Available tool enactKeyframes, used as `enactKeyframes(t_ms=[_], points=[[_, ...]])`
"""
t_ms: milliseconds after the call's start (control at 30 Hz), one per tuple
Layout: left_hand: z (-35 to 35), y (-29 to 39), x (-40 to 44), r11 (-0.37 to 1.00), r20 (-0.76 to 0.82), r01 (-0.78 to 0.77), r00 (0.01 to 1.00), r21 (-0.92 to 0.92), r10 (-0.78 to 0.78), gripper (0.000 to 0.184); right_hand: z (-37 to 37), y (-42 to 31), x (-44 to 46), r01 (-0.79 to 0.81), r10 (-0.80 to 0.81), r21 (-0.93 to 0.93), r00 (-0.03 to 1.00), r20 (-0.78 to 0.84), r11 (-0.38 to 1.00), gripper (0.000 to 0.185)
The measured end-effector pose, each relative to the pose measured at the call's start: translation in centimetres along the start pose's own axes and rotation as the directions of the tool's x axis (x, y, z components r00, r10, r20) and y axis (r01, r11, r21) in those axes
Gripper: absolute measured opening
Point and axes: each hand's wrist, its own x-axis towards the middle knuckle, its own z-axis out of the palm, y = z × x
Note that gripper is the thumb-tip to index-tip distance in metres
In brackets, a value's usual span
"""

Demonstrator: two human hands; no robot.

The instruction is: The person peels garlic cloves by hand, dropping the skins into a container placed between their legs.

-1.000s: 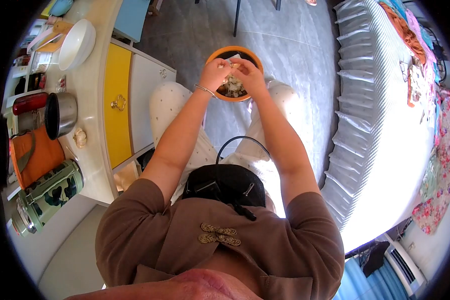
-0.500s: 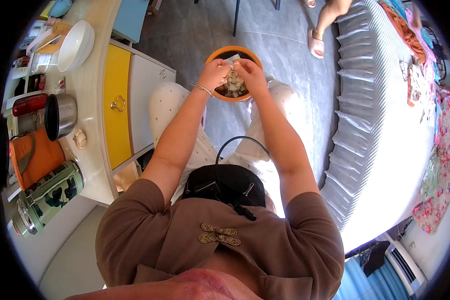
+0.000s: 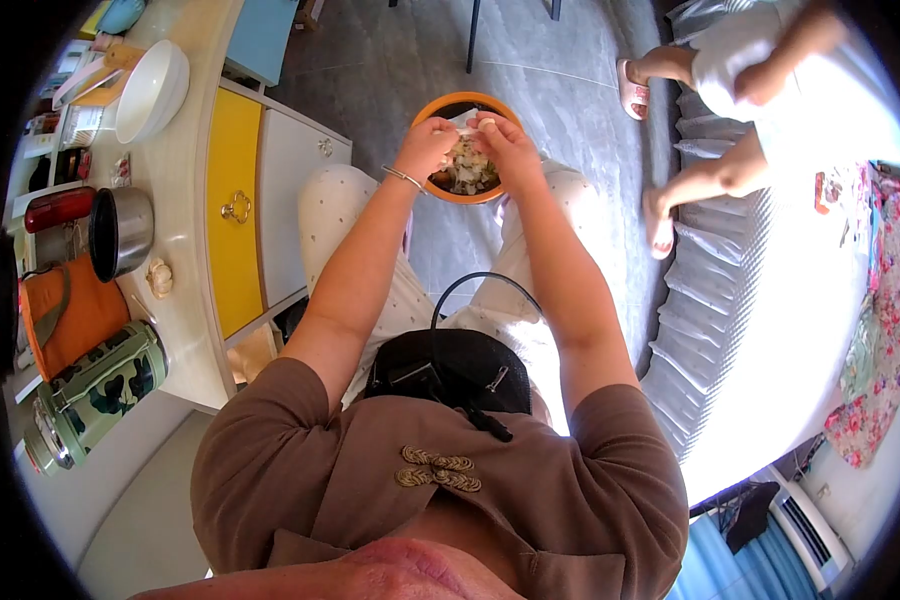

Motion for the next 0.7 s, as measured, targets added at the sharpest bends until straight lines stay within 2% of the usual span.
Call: enactKeyframes(t_ms=[167,267,333,467,533,667,700], points=[[-0.5,0.1,0.0,1.000,-0.031,0.015,0.999,0.015,-0.014,0.017,-0.4,-0.2,0.0,-0.006,0.000,0.111,0.999,0.053,0.994,0.032],[-0.7,-0.5,0.5,0.996,-0.071,0.030,0.997,0.081,-0.024,0.019,-0.6,-0.2,0.1,-0.016,0.008,0.150,0.999,0.051,0.989,0.034],[-0.9,-1.0,1.0,0.981,-0.116,-0.026,0.992,0.190,0.048,0.021,-0.9,0.0,0.3,0.007,-0.020,0.193,0.998,0.066,0.981,0.035],[-0.8,-0.5,0.7,0.966,-0.164,-0.002,0.985,0.257,0.046,0.023,-1.0,-0.2,0.3,-0.019,0.004,0.188,0.997,0.077,0.982,0.034],[-0.6,0.1,0.3,0.892,-0.196,-0.003,0.975,0.452,0.103,0.024,-0.8,0.0,0.3,-0.004,-0.013,0.209,0.997,0.079,0.978,0.033],[-0.3,0.6,-0.5,0.877,-0.163,-0.025,0.979,0.481,0.118,0.024,-0.5,0.3,0.4,0.028,-0.044,0.190,0.996,0.083,0.981,0.032],[-0.3,0.4,-0.4,0.858,-0.166,-0.055,0.973,0.510,0.161,0.023,-0.4,0.4,0.4,0.035,-0.048,0.156,0.995,0.083,0.987,0.031]])
